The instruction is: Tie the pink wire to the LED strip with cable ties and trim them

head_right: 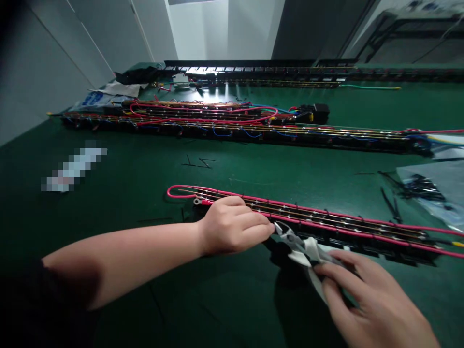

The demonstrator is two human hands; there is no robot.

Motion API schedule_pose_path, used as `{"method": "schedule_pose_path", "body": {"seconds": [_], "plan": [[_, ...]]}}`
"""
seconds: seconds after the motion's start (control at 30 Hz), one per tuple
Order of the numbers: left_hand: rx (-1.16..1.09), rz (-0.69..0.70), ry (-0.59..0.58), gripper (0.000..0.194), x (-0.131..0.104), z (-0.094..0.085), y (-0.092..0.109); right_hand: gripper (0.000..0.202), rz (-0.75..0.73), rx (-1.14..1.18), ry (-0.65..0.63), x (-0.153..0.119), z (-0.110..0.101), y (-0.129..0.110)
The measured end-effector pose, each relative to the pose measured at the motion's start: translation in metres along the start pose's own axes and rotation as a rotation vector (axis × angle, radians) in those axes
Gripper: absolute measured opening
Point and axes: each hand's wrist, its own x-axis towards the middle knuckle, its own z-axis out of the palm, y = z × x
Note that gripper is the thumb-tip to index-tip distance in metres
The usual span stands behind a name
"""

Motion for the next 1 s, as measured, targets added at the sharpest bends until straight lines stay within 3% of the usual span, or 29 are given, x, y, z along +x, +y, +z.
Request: {"method": "schedule_pose_path", "body": {"seconds": [0.07, 0.33, 0.77, 1.0], "plan": [[-0.016, -0.002, 0.037, 0.024, 0.000, -0.003, 0.002, 0.015, -0.074, -0.046, -0.063, 0.003, -0.009, -0.010], [-0.101, 0.032, 0.115, 0.008, -0.002, -0.009, 0.006, 0.015, 0.002, -0.138, -0.139, 0.008, -0.016, -0.037], [-0.108, 0.089, 0.095, 0.005, -0.001, -0.011, 0.010, 0.015, -0.008, -0.178, -0.118, 0.012, -0.014, -0.048], [-0.128, 0.050, 0.106, 0.006, -0.003, -0.010, 0.009, 0.015, -0.018, -0.190, -0.107, 0.011, -0.015, -0.049]]}}
